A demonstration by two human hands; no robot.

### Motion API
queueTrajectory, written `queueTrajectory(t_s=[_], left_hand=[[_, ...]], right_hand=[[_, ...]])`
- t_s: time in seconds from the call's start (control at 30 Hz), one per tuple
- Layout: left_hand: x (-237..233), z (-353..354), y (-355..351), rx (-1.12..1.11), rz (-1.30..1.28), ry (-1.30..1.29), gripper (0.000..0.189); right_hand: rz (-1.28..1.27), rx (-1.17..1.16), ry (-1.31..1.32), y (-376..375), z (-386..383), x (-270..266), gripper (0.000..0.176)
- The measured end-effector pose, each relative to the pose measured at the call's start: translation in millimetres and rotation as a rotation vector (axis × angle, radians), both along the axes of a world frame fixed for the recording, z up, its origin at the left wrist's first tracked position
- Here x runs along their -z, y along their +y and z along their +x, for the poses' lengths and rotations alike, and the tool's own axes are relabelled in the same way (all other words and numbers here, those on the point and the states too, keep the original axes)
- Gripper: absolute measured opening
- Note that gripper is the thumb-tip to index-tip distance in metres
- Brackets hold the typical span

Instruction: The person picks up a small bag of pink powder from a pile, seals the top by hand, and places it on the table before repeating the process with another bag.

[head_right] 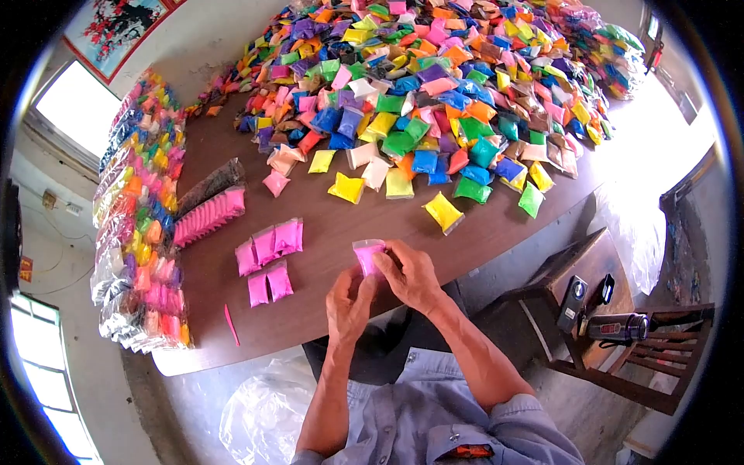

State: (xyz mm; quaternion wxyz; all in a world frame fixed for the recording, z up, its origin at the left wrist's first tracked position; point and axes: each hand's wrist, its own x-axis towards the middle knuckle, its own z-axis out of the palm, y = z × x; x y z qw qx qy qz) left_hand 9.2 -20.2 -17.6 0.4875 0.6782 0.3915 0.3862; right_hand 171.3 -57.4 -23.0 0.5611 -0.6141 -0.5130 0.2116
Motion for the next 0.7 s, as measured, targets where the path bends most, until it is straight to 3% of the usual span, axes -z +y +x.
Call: queueTrajectory(t_s=[0.17, 0.47, 0.57, 0.7], left_hand=[[8, -4, 1, -0.012, -0.208, -0.012, 0.034], [0, -4, 4, -0.012, -0.036, 0.035, 0.037], [9, -5, 2, -0.017, -0.08, 0.035, 0.033], [10, -4, 1, -0.055, -0.118, 0.073, 0.028]], right_hand=[[-0.022, -0.075, -0.023, -1, 2, -2, 0.029], [0.005, -0.071, -0.017, -2, 2, -4, 0.029], [-0.065, -0.073, 0.066, -4, 3, -2, 0.026], [-0.034, -0.061, -0.017, -3, 3, -8, 0.025]])
